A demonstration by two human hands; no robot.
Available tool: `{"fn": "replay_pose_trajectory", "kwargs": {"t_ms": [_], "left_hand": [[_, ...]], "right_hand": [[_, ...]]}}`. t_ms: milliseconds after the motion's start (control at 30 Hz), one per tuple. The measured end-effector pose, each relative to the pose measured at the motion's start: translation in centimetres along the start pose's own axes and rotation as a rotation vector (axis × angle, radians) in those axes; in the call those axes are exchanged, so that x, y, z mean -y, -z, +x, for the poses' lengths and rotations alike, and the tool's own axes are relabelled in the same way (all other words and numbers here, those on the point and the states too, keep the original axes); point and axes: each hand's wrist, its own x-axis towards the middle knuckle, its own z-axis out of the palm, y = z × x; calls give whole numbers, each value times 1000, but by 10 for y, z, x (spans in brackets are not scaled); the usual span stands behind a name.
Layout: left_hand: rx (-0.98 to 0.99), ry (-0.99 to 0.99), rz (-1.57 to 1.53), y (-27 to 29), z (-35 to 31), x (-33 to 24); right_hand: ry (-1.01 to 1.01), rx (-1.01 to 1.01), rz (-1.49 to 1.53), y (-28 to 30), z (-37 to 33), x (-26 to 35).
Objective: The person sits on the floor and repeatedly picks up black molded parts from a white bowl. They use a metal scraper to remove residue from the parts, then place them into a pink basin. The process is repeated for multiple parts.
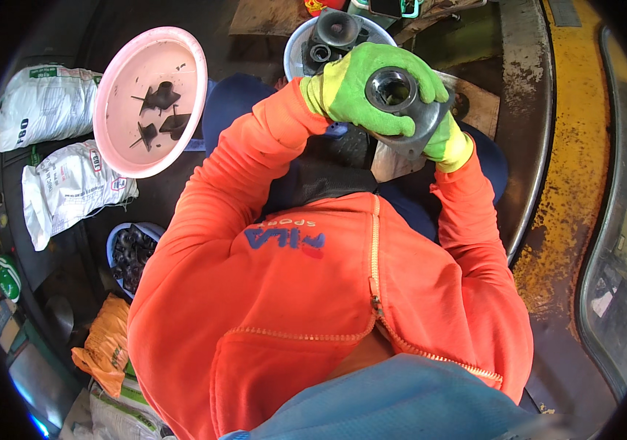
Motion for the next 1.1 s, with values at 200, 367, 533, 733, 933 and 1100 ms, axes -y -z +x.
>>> {"fn": "replay_pose_trajectory", "kwargs": {"t_ms": [200,367,533,733,933,1100], "left_hand": [[230,-41,-118,0,4,4],[409,-34,-336,2,9,9],[-2,227,45,23,11,3],[-456,30,172,-14,1,23],[-521,16,180,-24,2,25],[-284,-56,200,-5,2,11]], "right_hand": [[16,171,13,-1,-23,-28],[68,127,-245,-13,-22,-16],[-75,-99,115,-5,17,-15],[18,-443,-71,-19,27,-18],[-41,-566,124,-30,36,-6],[153,-327,-281,-11,36,13]]}}
